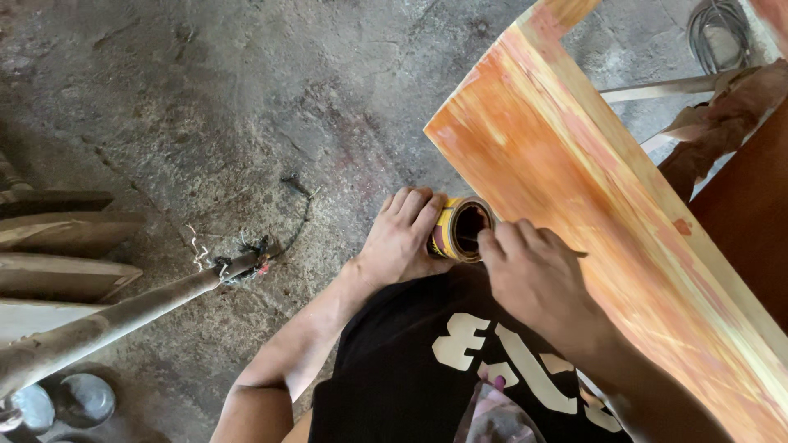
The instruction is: The person holds an open can of reddish-brown wood stain in one hand and uses a small brush to apply the stain to the raw wooden frame of a shelf unit, working along the rails and around the compartments, moving around the piece to coat different edges and surfaces.
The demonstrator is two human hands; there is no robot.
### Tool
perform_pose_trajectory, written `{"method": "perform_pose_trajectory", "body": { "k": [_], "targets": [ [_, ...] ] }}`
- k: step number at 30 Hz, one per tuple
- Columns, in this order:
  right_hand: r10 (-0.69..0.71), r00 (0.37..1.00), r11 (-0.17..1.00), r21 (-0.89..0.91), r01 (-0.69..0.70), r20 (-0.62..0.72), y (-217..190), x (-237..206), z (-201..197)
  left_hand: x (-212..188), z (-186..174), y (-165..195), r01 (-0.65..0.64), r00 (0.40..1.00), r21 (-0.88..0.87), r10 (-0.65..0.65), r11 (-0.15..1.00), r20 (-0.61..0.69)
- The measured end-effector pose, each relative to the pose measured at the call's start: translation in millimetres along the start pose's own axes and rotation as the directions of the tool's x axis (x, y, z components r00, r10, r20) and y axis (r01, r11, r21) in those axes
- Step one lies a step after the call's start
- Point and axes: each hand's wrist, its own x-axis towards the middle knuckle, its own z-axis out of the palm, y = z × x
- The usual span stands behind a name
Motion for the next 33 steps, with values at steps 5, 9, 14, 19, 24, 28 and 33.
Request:
{"method": "perform_pose_trajectory", "body": {
  "k": [5,9,14,19,24,28,33],
  "targets": [
    [-0.032,0.991,0.988,-0.151,0.013,-0.128,3.7,1.4,-1.1,2.4,0.5,2.0,-0.015,1.0,0.012,0.015,1.0,0.008],
    [-0.002,0.997,1.0,-0.004,0.002,-0.082,4.2,0.7,-0.4,8.8,0.8,5.3,-0.07,0.998,-0.007,0.07,0.998,0.009],
    [0.35,0.871,0.936,0.103,-0.336,-0.344,29.7,-53.7,-28.6,16.1,-4.8,7.2,0.051,0.993,-0.042,-0.055,0.998,-0.102],
    [0.517,0.73,0.846,0.395,-0.357,-0.447,66.0,-69.3,-34.8,25.4,-13.6,9.8,0.157,0.969,-0.096,-0.172,0.983,-0.178],
    [0.499,0.676,0.86,0.408,-0.308,-0.542,81.9,-55.3,-30.9,33.2,-28.8,9.2,0.151,0.957,-0.005,-0.148,0.988,-0.251],
    [0.534,0.653,0.836,0.45,-0.314,-0.537,87.2,-43.9,-24.5,44.6,-36.2,-3.1,0.153,0.948,0.0,-0.147,0.988,-0.283],
    [0.557,0.638,0.828,0.411,-0.381,-0.532,96.6,-15.4,-27.1,76.5,-42.2,-46.3,0.234,0.934,-0.08,-0.247,0.969,-0.257]
  ]
}}
